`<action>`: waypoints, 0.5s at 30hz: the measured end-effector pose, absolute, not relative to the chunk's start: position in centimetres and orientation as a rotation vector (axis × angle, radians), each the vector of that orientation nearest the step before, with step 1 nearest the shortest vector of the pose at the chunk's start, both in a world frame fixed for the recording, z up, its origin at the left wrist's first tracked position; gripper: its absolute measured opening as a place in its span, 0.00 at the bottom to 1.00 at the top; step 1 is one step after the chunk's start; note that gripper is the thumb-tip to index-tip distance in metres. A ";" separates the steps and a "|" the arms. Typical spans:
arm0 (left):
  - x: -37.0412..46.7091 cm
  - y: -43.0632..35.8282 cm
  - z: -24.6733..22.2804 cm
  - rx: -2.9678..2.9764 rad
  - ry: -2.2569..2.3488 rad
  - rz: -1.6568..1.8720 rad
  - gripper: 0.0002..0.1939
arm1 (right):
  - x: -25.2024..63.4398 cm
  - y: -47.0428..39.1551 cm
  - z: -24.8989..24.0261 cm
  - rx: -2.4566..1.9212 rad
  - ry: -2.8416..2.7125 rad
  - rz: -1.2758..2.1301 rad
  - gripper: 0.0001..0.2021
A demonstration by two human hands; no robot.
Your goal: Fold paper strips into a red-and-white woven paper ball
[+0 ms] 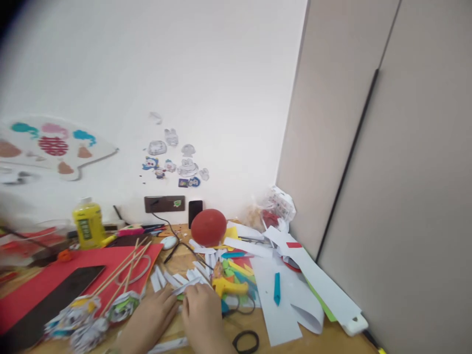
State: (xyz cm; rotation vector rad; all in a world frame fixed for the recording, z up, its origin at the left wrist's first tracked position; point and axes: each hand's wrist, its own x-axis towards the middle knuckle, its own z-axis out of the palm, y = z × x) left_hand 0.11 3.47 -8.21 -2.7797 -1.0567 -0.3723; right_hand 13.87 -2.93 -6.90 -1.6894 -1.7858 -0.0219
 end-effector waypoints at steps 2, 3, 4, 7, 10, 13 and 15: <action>-0.1 3.9 -8.7 -2.803 -1.067 -0.430 0.12 | 16.0 -2.6 -5.9 -1.730 -1.648 -0.018 0.10; -0.2 4.2 -9.0 -2.815 -1.057 -0.451 0.11 | 17.4 -2.6 -5.4 -1.753 -1.568 0.012 0.11; -0.3 4.4 -9.3 -2.816 -1.064 -0.480 0.10 | 18.9 -2.6 -5.0 -1.784 -1.517 0.018 0.11; -0.5 5.1 -10.0 -2.834 -1.040 -0.539 0.12 | 23.2 -3.2 -4.5 -1.860 -1.453 0.034 0.12; -0.6 5.3 -10.2 -2.843 -1.051 -0.589 0.14 | 25.9 -4.2 -4.9 -1.870 -1.583 0.142 0.12; -0.7 5.4 -10.3 -2.842 -1.065 -0.661 0.12 | 26.3 -4.4 -6.0 -1.787 -1.812 0.245 0.20; -0.8 5.4 -10.3 -2.830 -1.060 -0.714 0.11 | 25.9 -4.1 -6.7 -1.786 -1.872 0.226 0.20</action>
